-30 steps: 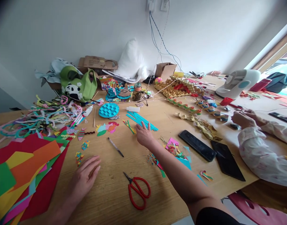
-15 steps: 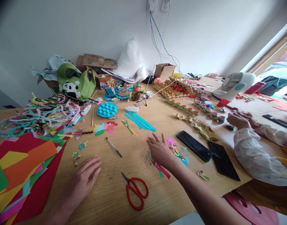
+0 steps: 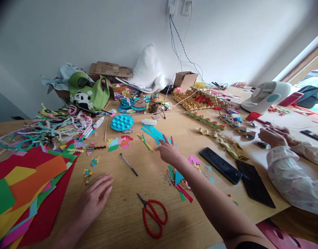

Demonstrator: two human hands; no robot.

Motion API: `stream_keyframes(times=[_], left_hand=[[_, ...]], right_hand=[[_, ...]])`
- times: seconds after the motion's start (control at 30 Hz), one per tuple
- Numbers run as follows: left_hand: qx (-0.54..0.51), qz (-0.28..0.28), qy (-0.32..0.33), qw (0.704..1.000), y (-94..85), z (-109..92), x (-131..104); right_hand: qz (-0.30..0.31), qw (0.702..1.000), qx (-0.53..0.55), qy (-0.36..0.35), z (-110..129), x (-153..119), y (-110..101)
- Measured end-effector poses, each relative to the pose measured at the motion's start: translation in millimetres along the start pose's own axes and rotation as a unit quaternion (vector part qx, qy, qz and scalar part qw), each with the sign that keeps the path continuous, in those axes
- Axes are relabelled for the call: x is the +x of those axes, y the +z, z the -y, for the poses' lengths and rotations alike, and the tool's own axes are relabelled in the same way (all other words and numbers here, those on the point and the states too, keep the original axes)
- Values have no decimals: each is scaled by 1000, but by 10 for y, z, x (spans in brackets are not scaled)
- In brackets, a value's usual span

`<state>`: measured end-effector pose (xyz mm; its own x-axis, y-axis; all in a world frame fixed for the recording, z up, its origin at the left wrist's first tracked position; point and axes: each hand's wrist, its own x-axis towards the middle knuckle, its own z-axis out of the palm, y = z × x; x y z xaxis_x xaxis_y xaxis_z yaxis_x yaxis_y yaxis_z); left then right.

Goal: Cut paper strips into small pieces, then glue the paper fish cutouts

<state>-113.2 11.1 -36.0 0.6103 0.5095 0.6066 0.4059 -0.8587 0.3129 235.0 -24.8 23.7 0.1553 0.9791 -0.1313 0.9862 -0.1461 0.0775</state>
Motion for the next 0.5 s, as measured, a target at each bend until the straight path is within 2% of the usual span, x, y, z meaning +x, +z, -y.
stream_keyframes(times=[0.1, 0.23, 0.37, 0.5], left_hand=[[-6, 3, -2, 1000, 6, -31, -1], [-7, 20, -8, 1000, 19, -36, -12], [-1, 15, -25, 1000, 15, 9, -23], [-1, 13, -28, 1000, -1, 24, -17]], right_hand=[[-16, 1000, 2, 1, -69, 2, -68], [-47, 999, 2, -10, 11, 256, -99], [-29, 999, -10, -16, 152, 534, -82], [-2, 1000, -17, -6, 197, 664, -69]])
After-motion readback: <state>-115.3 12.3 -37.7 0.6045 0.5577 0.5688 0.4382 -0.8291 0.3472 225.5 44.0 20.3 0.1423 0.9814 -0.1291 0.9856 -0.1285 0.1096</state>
